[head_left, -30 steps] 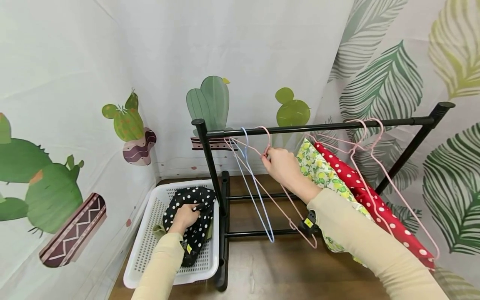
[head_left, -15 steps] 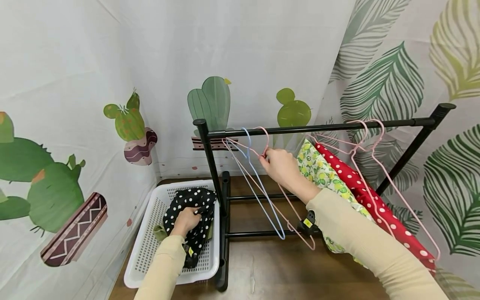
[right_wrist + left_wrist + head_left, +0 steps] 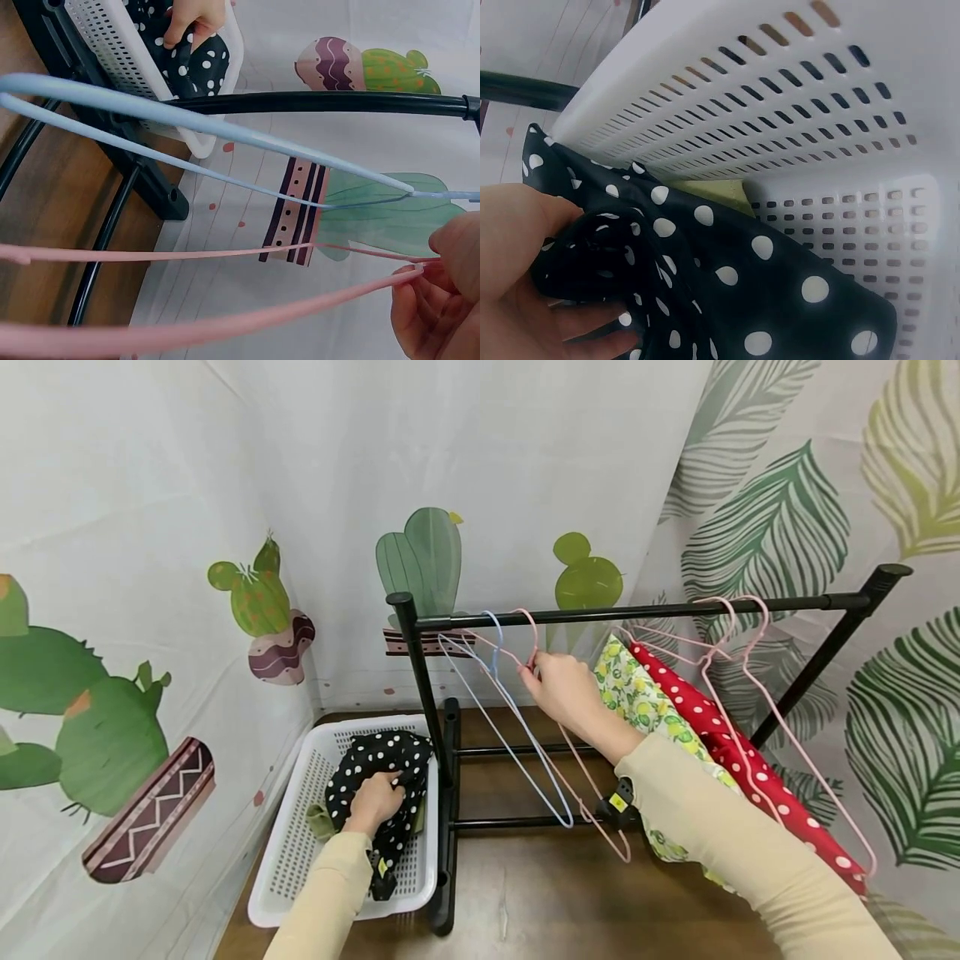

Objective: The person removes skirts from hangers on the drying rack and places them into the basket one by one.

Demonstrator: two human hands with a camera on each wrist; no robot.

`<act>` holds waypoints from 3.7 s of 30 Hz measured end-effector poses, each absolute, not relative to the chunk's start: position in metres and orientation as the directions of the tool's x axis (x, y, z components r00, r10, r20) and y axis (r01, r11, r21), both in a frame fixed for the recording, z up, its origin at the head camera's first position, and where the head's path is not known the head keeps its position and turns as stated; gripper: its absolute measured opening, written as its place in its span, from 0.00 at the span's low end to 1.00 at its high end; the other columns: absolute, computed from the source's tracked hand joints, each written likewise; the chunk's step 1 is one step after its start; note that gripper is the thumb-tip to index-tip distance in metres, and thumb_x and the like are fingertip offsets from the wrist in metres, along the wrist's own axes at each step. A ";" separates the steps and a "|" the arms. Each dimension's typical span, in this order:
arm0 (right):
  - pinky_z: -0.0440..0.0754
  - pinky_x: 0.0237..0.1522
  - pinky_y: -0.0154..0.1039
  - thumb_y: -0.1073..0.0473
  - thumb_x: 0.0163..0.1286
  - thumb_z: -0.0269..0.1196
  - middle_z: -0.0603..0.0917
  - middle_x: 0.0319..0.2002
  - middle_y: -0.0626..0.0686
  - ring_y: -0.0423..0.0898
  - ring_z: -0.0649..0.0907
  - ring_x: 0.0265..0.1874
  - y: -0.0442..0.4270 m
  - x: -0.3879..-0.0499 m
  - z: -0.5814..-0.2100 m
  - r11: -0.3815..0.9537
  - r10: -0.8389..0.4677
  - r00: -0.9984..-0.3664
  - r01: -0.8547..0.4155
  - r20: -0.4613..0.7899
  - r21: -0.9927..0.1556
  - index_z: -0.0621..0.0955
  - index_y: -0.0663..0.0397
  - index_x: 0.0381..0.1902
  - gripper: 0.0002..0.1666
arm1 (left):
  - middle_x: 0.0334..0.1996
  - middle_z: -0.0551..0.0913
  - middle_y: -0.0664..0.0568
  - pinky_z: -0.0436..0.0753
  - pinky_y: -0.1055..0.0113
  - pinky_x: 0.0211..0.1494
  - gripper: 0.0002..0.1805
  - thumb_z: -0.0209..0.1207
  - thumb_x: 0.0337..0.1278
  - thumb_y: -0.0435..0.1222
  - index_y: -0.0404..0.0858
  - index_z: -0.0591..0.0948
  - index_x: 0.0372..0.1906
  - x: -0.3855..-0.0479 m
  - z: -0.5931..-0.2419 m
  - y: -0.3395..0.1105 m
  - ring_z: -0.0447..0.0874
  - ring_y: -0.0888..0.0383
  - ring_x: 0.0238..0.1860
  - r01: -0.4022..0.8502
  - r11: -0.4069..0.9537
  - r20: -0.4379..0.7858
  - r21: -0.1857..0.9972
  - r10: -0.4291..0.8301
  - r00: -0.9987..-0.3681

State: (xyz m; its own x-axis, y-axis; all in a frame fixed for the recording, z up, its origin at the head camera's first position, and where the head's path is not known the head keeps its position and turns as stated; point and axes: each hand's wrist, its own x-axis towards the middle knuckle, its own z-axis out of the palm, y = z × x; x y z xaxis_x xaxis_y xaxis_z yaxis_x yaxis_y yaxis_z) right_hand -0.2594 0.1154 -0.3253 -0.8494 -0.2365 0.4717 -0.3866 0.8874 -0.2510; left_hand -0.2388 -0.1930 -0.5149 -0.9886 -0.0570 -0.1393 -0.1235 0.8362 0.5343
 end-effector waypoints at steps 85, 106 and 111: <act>0.73 0.27 0.46 0.58 0.63 0.61 0.80 0.37 0.55 0.49 0.78 0.29 0.246 -0.210 -0.322 0.885 -0.155 -0.833 -0.356 0.532 -0.300 0.81 0.55 0.41 0.10 | 0.40 0.80 0.59 0.73 0.67 0.31 0.09 0.58 0.58 0.40 0.49 0.81 0.44 -0.201 -0.398 -0.149 0.76 0.63 0.30 0.544 0.751 0.410 0.373 0.393 -0.823; 0.70 0.37 0.56 0.58 0.66 0.55 0.78 0.39 0.62 0.57 0.76 0.36 0.279 -0.202 -0.324 0.881 0.132 -0.839 -0.144 0.528 -0.450 0.79 0.60 0.43 0.13 | 0.42 0.80 0.59 0.74 0.69 0.30 0.10 0.59 0.57 0.40 0.49 0.80 0.45 -0.197 -0.391 -0.151 0.78 0.61 0.32 0.593 0.741 0.427 0.316 0.447 -0.786; 0.69 0.42 0.59 0.56 0.67 0.54 0.78 0.42 0.62 0.59 0.77 0.40 0.284 -0.200 -0.324 0.878 0.186 -0.844 -0.088 0.503 -0.471 0.78 0.61 0.45 0.15 | 0.43 0.79 0.59 0.74 0.68 0.31 0.11 0.59 0.57 0.40 0.49 0.80 0.46 -0.199 -0.396 -0.148 0.78 0.61 0.33 0.592 0.734 0.420 0.334 0.446 -0.790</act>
